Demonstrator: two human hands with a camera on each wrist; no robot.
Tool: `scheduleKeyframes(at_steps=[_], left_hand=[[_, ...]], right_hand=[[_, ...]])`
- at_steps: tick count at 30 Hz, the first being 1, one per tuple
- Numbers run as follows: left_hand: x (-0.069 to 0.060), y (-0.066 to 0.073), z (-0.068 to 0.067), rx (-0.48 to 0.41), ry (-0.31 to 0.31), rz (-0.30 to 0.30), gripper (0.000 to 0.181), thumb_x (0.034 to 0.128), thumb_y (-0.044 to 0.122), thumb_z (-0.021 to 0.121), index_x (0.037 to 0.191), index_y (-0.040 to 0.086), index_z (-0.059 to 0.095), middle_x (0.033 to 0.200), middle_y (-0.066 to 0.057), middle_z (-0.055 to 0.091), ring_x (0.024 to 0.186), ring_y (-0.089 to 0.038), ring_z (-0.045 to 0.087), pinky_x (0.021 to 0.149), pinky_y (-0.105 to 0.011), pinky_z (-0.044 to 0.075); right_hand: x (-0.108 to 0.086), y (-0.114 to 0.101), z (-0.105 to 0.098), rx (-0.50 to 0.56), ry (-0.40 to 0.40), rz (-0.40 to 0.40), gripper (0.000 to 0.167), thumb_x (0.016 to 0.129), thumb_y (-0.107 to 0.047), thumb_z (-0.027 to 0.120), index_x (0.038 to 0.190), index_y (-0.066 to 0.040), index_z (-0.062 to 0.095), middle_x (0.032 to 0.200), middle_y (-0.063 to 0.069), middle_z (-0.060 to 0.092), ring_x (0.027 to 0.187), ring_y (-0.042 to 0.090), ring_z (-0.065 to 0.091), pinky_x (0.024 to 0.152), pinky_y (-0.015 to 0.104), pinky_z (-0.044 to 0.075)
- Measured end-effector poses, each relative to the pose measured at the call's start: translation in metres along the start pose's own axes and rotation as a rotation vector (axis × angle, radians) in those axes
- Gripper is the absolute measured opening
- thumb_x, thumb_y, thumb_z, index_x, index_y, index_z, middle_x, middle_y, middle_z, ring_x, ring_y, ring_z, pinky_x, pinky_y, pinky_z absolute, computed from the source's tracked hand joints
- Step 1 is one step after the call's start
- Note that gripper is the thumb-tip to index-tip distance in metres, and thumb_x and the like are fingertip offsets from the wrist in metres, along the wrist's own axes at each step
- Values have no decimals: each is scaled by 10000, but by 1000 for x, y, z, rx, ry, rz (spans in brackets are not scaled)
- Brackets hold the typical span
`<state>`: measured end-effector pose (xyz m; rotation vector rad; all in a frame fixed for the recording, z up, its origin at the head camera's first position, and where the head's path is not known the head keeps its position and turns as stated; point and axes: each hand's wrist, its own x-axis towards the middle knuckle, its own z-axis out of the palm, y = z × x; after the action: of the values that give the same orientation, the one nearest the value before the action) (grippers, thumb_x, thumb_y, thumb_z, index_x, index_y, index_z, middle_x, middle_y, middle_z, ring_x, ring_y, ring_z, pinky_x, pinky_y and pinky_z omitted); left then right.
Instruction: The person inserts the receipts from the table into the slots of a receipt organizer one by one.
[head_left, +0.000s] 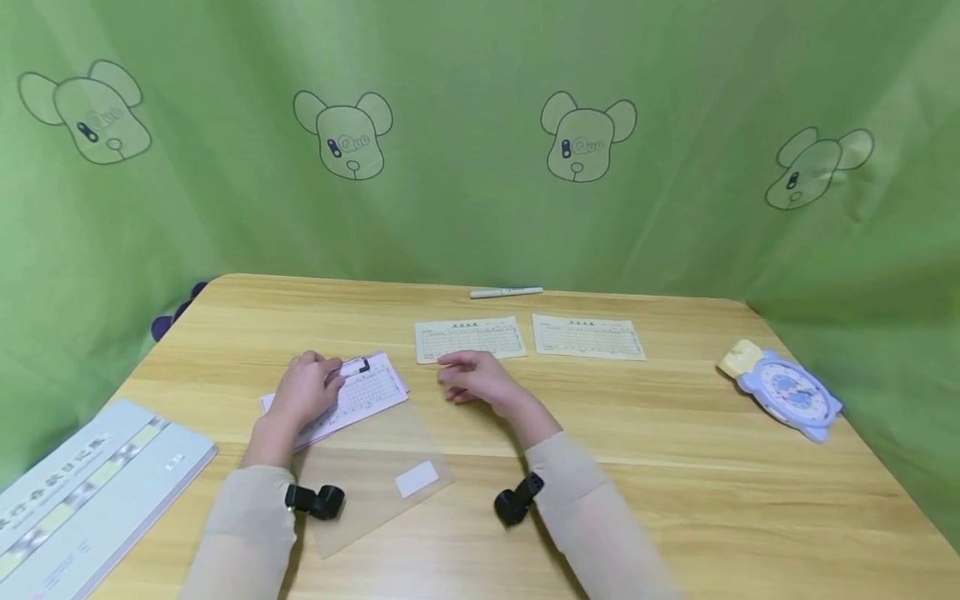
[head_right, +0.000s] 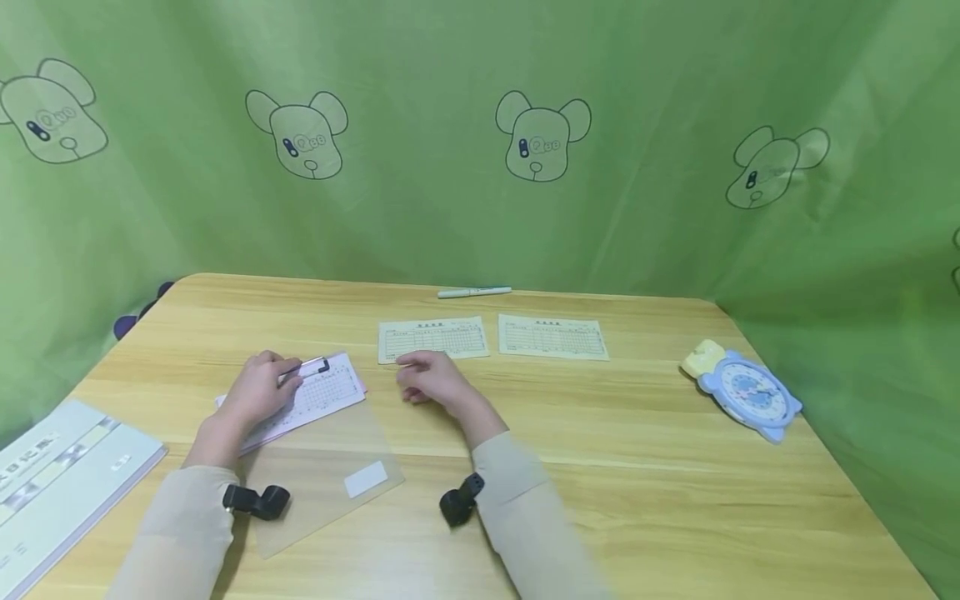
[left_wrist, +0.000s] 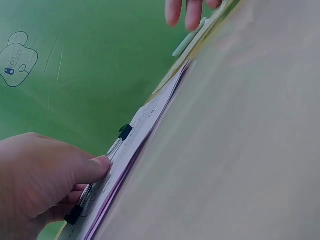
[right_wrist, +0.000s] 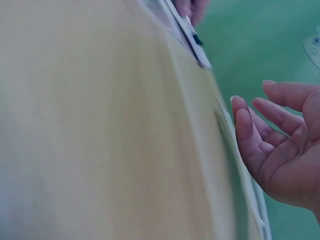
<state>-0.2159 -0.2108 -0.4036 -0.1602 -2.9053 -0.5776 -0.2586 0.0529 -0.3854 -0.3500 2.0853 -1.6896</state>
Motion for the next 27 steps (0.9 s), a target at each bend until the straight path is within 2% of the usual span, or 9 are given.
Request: scheduleKeyframes(at_steps=[4, 11, 16, 20, 25, 27], left_hand=[[-1, 0, -1, -6, -11, 4, 337, 821, 138, 560, 1114, -28, 549, 977, -226, 505, 908, -360, 451, 809, -468, 360], [-1, -1, -2, -21, -28, 11, 341, 815, 115, 565, 1122, -31, 545, 959, -208, 498, 887, -346, 453, 796, -458, 366], [0, -2, -2, -50, -28, 21, 340, 815, 108, 564, 1121, -39, 543, 952, -202, 497, 889, -342, 445, 800, -453, 361], [0, -2, -1, -80, -7, 30, 331, 805, 87, 573, 1105, -51, 551, 942, -201, 499, 892, -346, 440, 803, -451, 353], [-1, -4, -1, -111, 4, 30, 334, 800, 82, 579, 1105, -52, 551, 945, -201, 498, 896, -349, 437, 800, -452, 353], [-1, -4, 0, -120, 4, 29, 336, 800, 82, 579, 1107, -51, 550, 946, -201, 495, 894, -350, 437, 797, -452, 354]], right_hand=[[-8, 0, -36, -22, 65, -29, 388, 807, -28, 563, 1173, 59, 465, 995, 244, 552, 784, 318, 565, 693, 361, 482], [-20, 3, -106, -51, 251, -38, 399, 826, -33, 528, 1194, 85, 428, 1107, 292, 470, 937, 408, 484, 789, 434, 429], [-28, 13, -150, -110, 382, -29, 411, 832, -43, 510, 1205, 101, 412, 1090, 266, 480, 930, 340, 494, 787, 404, 428], [-32, 20, -177, -161, 474, -5, 430, 831, -76, 520, 1212, 93, 413, 1075, 227, 491, 884, 277, 504, 755, 355, 434], [-35, 25, -203, -211, 542, 8, 480, 811, -152, 572, 1209, 75, 431, 1062, 221, 505, 830, 212, 506, 727, 296, 436], [-37, 26, -211, -238, 556, 15, 503, 806, -183, 584, 1213, 69, 427, 1084, 225, 497, 869, 226, 498, 772, 310, 423]])
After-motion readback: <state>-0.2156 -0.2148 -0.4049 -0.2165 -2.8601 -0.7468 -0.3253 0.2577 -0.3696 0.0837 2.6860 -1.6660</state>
